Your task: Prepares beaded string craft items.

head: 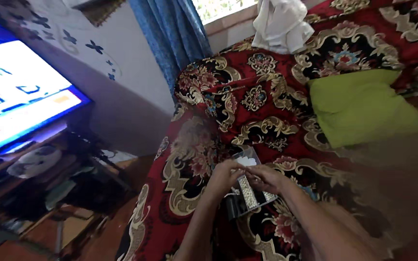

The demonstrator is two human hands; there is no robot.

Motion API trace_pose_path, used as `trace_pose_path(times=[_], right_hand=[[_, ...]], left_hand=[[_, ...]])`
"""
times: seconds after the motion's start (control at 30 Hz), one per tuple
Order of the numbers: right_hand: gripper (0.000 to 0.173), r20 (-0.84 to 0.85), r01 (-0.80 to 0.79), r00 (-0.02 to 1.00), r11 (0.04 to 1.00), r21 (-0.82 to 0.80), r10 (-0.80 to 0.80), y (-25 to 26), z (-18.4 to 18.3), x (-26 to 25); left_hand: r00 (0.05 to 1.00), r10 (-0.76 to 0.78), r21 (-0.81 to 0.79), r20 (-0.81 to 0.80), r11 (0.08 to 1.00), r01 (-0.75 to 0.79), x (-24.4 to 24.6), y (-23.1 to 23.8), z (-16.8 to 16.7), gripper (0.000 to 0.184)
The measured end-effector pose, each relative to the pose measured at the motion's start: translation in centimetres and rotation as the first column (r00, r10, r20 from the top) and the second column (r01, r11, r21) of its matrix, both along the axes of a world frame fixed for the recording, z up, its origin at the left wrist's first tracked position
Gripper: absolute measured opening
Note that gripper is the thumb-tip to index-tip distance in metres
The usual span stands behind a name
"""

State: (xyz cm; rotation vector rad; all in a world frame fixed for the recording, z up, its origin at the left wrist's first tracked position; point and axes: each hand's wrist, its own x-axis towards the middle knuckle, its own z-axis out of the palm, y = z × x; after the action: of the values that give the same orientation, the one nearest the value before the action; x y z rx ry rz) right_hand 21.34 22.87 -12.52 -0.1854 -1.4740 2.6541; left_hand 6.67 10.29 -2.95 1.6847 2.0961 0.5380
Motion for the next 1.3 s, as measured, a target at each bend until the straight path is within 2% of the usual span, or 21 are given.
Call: trace_pose_path(times=[0.1,0.23,0.3,0.4,0.47,0.57,0.67,0.73,0.87,0.93,1.07,1.17,1.3], right_hand=[[0.034,0.078,0.009,0.997,0.999,-0.038,-0.006,-0.2,0.6,0.1],[0.031,0.081,-0.022,0.996,0.999,-0.026,0.024,-0.1,0.2,0.1],[0.03,0.106,-0.028,0.994,1.0,-0.013,0.029,-0.1,0.2,0.2],[0.031,0.125,-0.045,0.991,0.999,-0.014,0.047,0.0,0.0,0.2],[0.031,0.143,-0.05,0.989,0.999,-0.004,0.05,0.0,-0.2,0.1],[0.031,0.186,-0.086,0.979,0.996,0.022,0.081,-0.2,-0.6,-0.1],[0.031,0.207,-0.105,0.973,0.994,0.005,0.102,-0.2,-1.3,-0.2],[0.029,0.23,-0.075,0.97,0.997,-0.01,0.075,0.3,-1.7,-0.3],[0.026,0.345,0.034,0.939,0.999,-0.037,-0.019,0.7,-1.3,-0.3],[0.027,0.384,0.085,0.92,0.996,-0.012,-0.074,0.8,-1.0,-0.5],[0.029,0.41,0.062,0.909,0.998,0.035,-0.07,2.1,-2.6,-1.5],[0.029,0.416,0.051,0.905,0.994,0.101,-0.088,3.1,-3.1,-1.7],[0.027,0.375,0.1,0.918,0.991,0.092,-0.127,4.7,-3.0,-1.2]], left_hand=[[0.995,0.005,-0.026,-0.097,1.0,-0.007,-0.4,-0.1,0.2,0.023],[0.984,0.176,0.257,-0.008,0.952,-0.168,-2.6,-1.1,-0.5,0.019],[0.962,0.274,0.334,0.014,0.905,-0.263,-4.0,-1.6,-0.4,0.018],[0.934,0.357,0.365,0.016,0.868,-0.337,-5.5,-2.5,0.0,0.019],[0.907,0.412,0.391,0.09,0.823,-0.412,-6.0,-2.9,0.0,0.022],[0.82,0.522,0.411,0.236,0.711,-0.571,-7.7,-3.4,0.0,0.027],[0.727,0.626,0.392,0.282,0.617,-0.682,-10.3,-4.2,0.3,0.033],[0.701,0.664,0.396,0.261,0.588,-0.705,-12.3,-4.8,0.1,0.035],[0.691,0.71,0.385,0.135,0.606,-0.697,-14.4,-6.6,-0.4,0.036],[0.656,0.741,0.371,0.146,0.574,-0.73,-15.3,-7.0,-0.9,0.037],[0.543,0.758,0.371,0.361,0.417,-0.83,-17.7,-7.9,-2.5,0.041],[0.385,0.7,0.31,0.602,0.239,-0.92,-18.4,-8.6,-2.1,0.034],[0.215,0.612,0.212,0.761,0.079,-0.974,-20.7,-11.1,-2.8,0.028]])
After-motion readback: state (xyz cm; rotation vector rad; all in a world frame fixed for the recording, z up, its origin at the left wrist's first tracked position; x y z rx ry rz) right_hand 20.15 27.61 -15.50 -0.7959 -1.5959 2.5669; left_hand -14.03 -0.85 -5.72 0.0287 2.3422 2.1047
